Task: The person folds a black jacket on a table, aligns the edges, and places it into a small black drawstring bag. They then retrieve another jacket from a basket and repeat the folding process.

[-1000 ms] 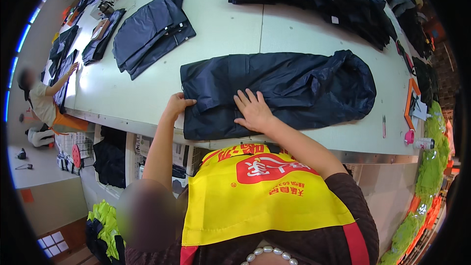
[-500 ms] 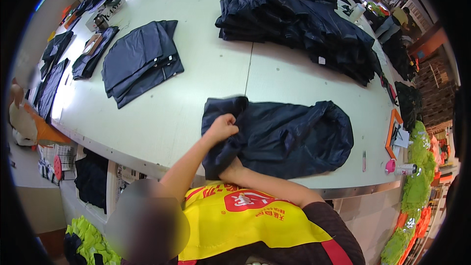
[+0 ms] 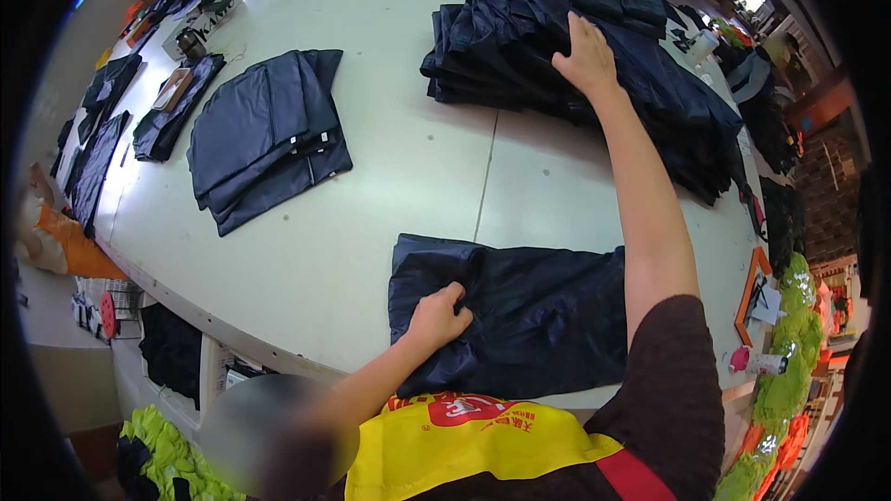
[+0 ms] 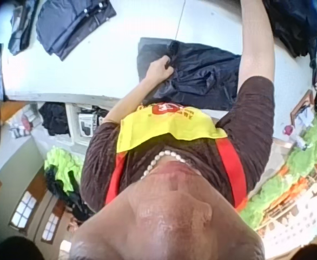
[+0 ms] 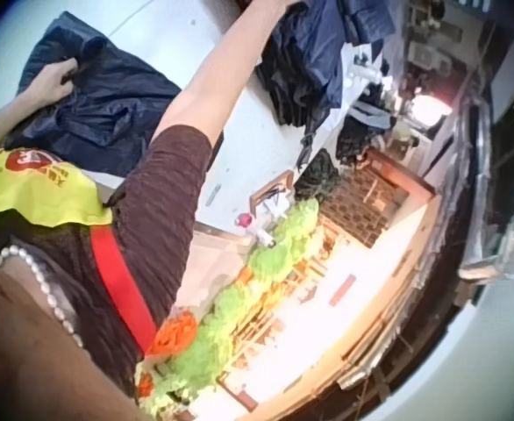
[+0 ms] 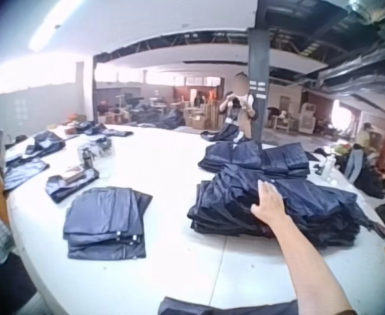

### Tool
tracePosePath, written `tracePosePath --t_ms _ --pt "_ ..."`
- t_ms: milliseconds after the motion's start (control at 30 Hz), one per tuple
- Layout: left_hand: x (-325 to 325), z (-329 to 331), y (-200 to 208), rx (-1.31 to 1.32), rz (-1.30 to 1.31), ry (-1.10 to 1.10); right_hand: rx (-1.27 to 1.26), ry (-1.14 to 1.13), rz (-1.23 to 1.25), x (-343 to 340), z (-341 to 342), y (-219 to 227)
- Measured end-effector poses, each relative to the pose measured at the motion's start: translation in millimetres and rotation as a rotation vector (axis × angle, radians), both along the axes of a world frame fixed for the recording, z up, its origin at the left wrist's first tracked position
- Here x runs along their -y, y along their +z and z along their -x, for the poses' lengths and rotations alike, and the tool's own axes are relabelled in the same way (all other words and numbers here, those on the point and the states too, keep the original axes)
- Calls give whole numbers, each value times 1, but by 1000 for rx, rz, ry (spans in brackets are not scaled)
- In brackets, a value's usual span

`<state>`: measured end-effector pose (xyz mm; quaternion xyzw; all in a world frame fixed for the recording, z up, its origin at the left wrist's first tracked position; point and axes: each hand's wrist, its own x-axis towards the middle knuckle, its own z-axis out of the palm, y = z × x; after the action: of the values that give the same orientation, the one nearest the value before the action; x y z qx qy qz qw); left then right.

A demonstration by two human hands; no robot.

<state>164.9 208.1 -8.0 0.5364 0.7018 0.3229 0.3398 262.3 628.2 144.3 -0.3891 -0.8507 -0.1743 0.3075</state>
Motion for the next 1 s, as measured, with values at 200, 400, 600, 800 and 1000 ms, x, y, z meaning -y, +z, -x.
tracePosePath --t_ms 200,400,600,800,1000 --pt "2 2 1 27 19 27 86 -23 260 -36 31 -11" --pt "-2 1 -5 6 -15 47 -46 63 61 -17 14 8" --pt "0 -6 -6 -79 50 63 -315 464 275 164 -78 56" --pt "49 -58 26 -70 79 -333 35 789 503 311 -148 6" --pt "73 -61 68 7 796 -687 127 722 592 350 -193 -87"
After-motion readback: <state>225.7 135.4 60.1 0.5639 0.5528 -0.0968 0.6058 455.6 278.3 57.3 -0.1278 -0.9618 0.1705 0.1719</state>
